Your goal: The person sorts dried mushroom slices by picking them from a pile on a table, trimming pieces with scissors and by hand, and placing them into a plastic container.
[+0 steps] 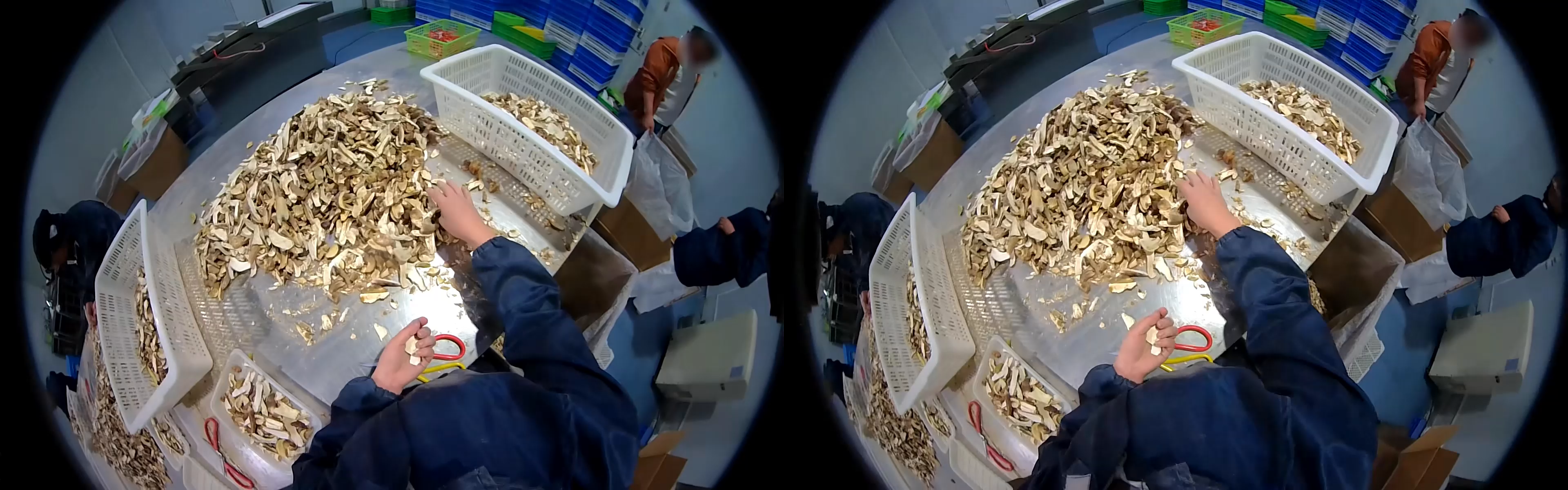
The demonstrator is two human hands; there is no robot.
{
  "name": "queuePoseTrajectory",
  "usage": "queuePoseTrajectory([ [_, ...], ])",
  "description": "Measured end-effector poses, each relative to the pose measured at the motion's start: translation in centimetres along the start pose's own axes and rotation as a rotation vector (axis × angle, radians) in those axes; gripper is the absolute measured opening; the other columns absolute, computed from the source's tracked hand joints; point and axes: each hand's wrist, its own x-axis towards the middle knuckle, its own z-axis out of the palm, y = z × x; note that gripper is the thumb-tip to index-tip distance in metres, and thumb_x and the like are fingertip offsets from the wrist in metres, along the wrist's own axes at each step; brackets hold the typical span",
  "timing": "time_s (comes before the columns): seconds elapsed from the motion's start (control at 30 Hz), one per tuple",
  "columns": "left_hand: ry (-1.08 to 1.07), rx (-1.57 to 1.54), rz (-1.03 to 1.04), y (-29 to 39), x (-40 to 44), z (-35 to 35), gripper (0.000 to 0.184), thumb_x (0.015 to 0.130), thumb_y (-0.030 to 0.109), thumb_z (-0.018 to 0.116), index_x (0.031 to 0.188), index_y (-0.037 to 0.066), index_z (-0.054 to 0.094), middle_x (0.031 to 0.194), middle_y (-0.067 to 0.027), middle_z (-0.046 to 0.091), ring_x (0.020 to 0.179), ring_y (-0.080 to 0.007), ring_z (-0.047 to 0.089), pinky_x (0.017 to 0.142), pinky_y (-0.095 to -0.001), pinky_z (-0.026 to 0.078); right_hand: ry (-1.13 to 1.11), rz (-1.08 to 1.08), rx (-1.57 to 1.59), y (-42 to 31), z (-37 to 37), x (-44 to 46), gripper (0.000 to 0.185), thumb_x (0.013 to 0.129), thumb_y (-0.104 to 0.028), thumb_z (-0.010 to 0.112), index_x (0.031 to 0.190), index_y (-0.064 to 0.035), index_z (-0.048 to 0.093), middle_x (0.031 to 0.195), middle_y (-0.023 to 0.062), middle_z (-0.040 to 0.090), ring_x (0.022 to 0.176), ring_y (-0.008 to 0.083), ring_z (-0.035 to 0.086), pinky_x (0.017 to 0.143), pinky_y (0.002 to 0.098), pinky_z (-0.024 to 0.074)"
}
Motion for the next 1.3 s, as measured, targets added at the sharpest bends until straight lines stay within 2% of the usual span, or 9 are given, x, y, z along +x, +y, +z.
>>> queuePoseTrajectory([
  [0.17,-0.016,0.024,0.018,0.8,1.4,-0.1,0.012,0.094,0.011,0.05,0.105,0.006,0.048,0.079,-0.0013,0.046,0.066,-0.0109,0.041,0.054,-0.0222,0.036,0.042,-0.02,0.205,2.5,-1.9,-0.9,0.016,0.079,-0.008,0.059,0.094,-0.0044,0.064,0.09,0.0095,0.065,0.097,0.0313,0.059,0.094,0.0432,0.0395],
  [0.2,0.019,0.003,0.027,1.1,0.5,-0.6,0.012,0.094,0.011,0.051,0.105,0.006,0.049,0.08,-0.001,0.046,0.067,-0.0103,0.042,0.055,-0.0218,0.037,0.06,0.174,0.605,0.3,-5.4,-3.9,0.017,0.083,-0.01,0.058,0.095,-0.0016,0.065,0.082,0.0073,0.066,0.081,0.0278,0.064,0.082,0.0349,0.0475],
  [0.33,-0.081,0.015,-0.008,1.3,2.0,-1.3,0.023,0.093,0.01,0.051,0.116,0.005,0.049,0.087,-0.003,0.051,0.072,-0.0113,0.048,0.061,-0.0217,0.044,0.021,0.518,1.287,0.3,-6.8,-8.8,0.023,0.088,-0.009,0.052,0.108,-0.0001,0.061,0.083,0.0032,0.065,0.068,0.0087,0.06,0.062,0.0213,0.0481],
  [0.43,0.141,0.171,0.129,0.7,2.0,-0.1,0.037,0.094,0.011,0.05,0.13,0.006,0.044,0.104,-0.0066,0.054,0.089,-0.0151,0.056,0.076,-0.0258,0.05,-0.118,0.591,1.496,-1.0,-6.4,-11.8,0.023,0.088,-0.01,0.053,0.108,-0.0002,0.059,0.08,0.0026,0.065,0.064,0.0076,0.06,0.058,0.0206,0.048],
  [0.47,0.031,0.151,0.094,1.2,2.4,-1.9,0.047,0.096,0.014,0.045,0.141,0.011,0.032,0.125,-0.0087,0.05,0.111,-0.0247,0.053,0.095,-0.0358,0.047,-0.164,0.552,1.361,-1.7,-6.5,-12.8,0.021,0.089,-0.013,0.054,0.105,-0.0003,0.059,0.079,0.0024,0.065,0.063,0.0077,0.061,0.057,0.021,0.0481],
  [0.57,0.037,0.32,0.162,0.3,2.9,-0.6,0.046,0.099,0.024,0.041,0.142,0.011,0.03,0.134,-0.009,0.044,0.12,-0.0263,0.047,0.101,-0.0393,0.041,-0.174,0.197,0.735,-6.6,-8.3,-15.0,0.022,0.086,-0.016,0.059,0.097,0.0019,0.064,0.076,0.0079,0.067,0.065,0.0106,0.064,0.06,0.0239,0.049],
  [0.87,-0.029,0.365,0.26,0.1,2.4,-0.4,0.046,0.098,0.017,0.042,0.141,0.008,0.03,0.143,-0.0109,0.034,0.132,-0.0255,0.035,0.105,-0.0391,0.037,-0.28,0.501,1.085,-9.0,-6.1,-18.9,0.02,0.088,-0.019,0.057,0.084,-0.0004,0.065,0.066,0.0026,0.064,0.057,0.0079,0.057,0.053,0.0214,0.0449],
  [1.17,-0.077,0.578,0.205,-0.2,2.2,-0.6,0.047,0.097,0.016,0.044,0.139,0.002,0.03,0.138,-0.0145,0.04,0.123,-0.0236,0.045,0.101,-0.0353,0.041,-0.34,0.531,1.417,-10.6,-5.2,-19.0,0.016,0.086,-0.015,0.059,0.081,-0.0001,0.061,0.065,-0.0008,0.058,0.056,0.0055,0.051,0.051,0.0209,0.0391],
  [1.3,0.057,0.817,0.27,-0.7,2.3,-0.6,0.022,0.094,0.011,0.05,0.115,0.004,0.048,0.099,-0.0039,0.057,0.082,-0.0107,0.055,0.07,-0.0235,0.048,-0.22,0.542,1.343,-10.9,-5.0,-19.1,0.015,0.084,-0.015,0.06,0.082,0.0004,0.06,0.065,-0.0022,0.057,0.061,0.0038,0.05,0.054,0.0199,0.039],
])
